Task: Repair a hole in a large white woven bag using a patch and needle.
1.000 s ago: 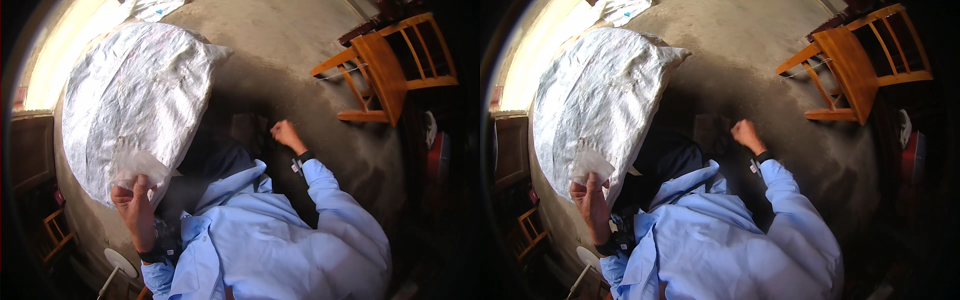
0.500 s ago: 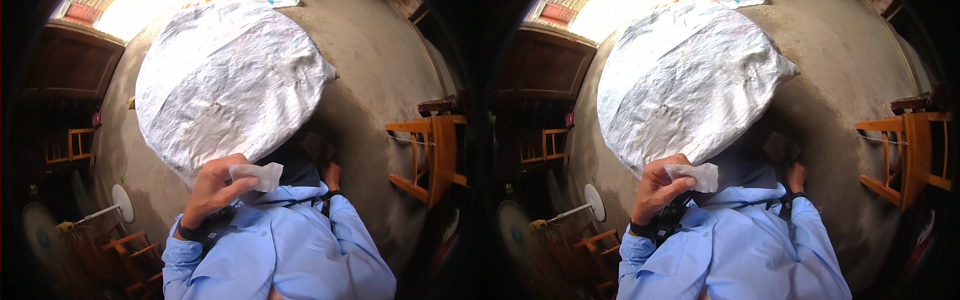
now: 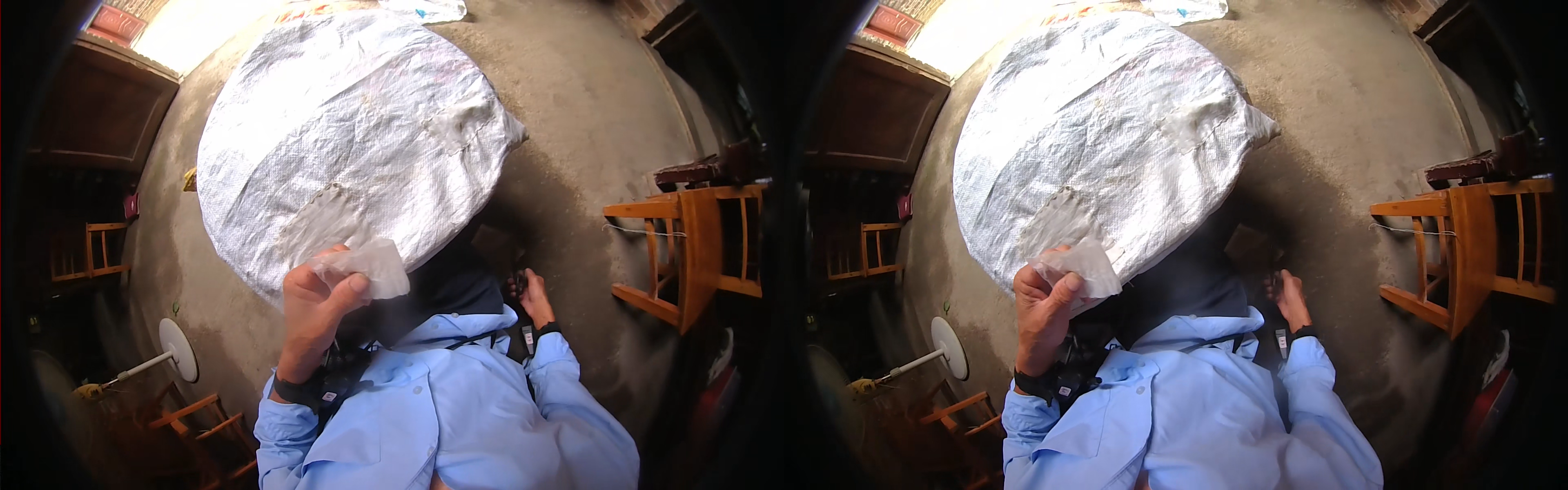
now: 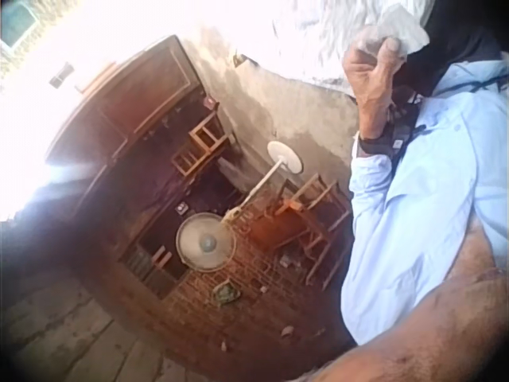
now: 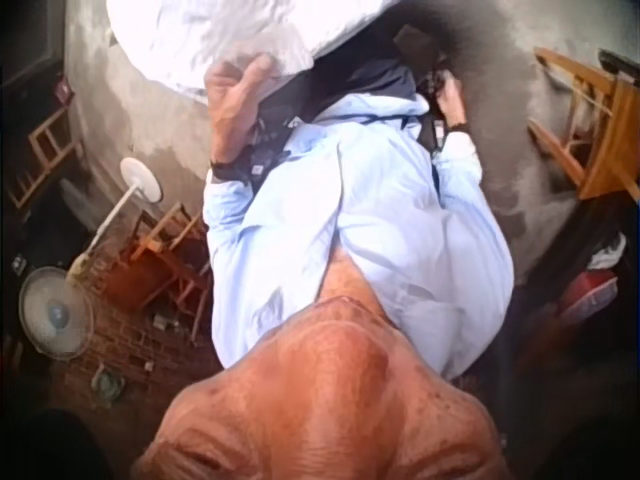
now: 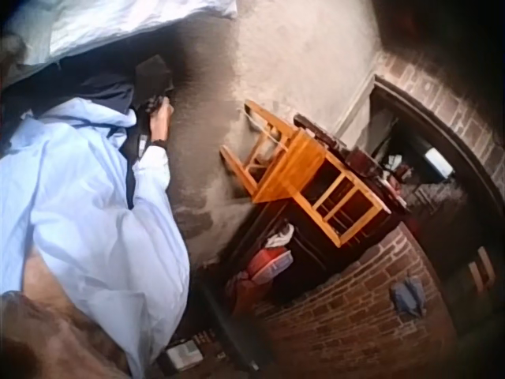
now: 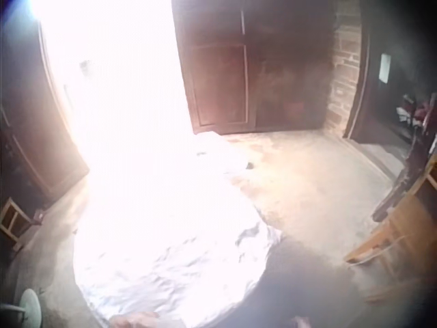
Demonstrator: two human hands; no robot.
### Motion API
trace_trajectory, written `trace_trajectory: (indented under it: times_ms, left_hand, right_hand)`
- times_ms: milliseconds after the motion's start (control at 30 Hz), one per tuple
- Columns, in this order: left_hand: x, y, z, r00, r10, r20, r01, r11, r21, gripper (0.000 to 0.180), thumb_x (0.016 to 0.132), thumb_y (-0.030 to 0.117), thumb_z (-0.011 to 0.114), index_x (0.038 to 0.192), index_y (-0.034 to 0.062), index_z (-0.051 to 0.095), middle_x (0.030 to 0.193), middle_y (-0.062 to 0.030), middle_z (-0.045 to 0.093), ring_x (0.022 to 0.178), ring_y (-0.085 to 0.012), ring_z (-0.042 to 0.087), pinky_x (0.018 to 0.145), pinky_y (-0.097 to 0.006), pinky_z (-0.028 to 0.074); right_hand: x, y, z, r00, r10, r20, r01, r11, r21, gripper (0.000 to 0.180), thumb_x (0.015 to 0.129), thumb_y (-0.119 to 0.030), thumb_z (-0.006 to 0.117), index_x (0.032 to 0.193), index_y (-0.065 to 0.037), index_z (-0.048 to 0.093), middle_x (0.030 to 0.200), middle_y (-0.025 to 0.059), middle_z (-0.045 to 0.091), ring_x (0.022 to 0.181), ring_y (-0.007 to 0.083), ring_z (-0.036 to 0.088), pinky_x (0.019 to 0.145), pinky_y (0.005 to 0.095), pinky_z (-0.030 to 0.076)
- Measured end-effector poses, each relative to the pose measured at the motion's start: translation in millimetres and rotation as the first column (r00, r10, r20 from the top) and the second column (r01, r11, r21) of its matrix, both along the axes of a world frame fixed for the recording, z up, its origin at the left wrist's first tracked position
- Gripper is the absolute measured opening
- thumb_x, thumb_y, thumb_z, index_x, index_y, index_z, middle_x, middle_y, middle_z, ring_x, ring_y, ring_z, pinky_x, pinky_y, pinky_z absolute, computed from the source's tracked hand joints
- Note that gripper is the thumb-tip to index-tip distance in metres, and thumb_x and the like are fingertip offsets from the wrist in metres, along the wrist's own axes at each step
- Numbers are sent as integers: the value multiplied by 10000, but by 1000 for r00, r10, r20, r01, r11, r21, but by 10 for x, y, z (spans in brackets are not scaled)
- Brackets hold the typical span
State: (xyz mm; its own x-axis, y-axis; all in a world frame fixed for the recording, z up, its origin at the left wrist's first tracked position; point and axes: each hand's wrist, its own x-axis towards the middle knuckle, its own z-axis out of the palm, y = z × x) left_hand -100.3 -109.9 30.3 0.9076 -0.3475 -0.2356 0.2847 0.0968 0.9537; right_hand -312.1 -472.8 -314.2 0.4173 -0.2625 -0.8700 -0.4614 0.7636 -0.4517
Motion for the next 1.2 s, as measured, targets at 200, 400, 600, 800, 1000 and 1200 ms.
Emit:
trace_trajectory:
  times_ms: [200,400,600,800,1000,1200]
  left_hand:
    - [96,137,-127,991,126,-40,-128,988,-82,248,977,148,707,1158,-7,638,929,-52,685,803,-157,655,719,-320,536]
    - [209,103,-91,970,223,-99,-241,934,-263,188,1026,210,647,1116,46,628,921,-51,681,810,-187,657,706,-343,492]
    - [234,188,-77,959,252,-132,-283,891,-356,248,1045,231,618,1204,40,618,1026,-63,710,869,-165,673,706,-321,489]
    - [257,206,-108,953,262,-154,-303,862,-408,269,1056,263,608,1209,42,620,1034,-59,711,889,-154,671,713,-307,485]
    - [260,207,-144,967,224,-124,-255,867,-428,267,1050,261,619,1210,47,621,1041,-60,712,889,-150,665,705,-304,481]
    - [182,112,-105,962,211,-173,-266,863,-430,280,1041,263,636,1213,44,615,1062,-65,706,873,-144,647,693,-290,475]
  right_hand:
    - [492,167,1346,903,331,273,-129,816,-563,325,1003,-327,647,1053,-6,638,790,16,577,696,106,572,617,274,495]
    - [1108,638,3103,528,588,612,-303,804,-511,860,843,-691,691,1128,117,619,760,82,584,710,175,632,719,349,569]
    - [1434,1093,3672,291,716,635,-845,503,-180,1071,735,-863,671,1070,153,627,788,111,595,705,174,624,687,341,576]
    - [1443,1251,3489,336,652,680,-855,513,-70,1056,762,-854,648,1095,148,622,800,105,575,699,168,589,667,336,567]
    - [1440,1351,3436,350,586,731,-837,546,-37,1016,817,-815,633,1111,157,606,814,111,576,720,167,588,680,336,558]
    - [1492,1421,3336,353,533,769,-814,580,-29,1034,814,-787,647,1165,184,580,823,136,575,702,208,592,673,436,592]
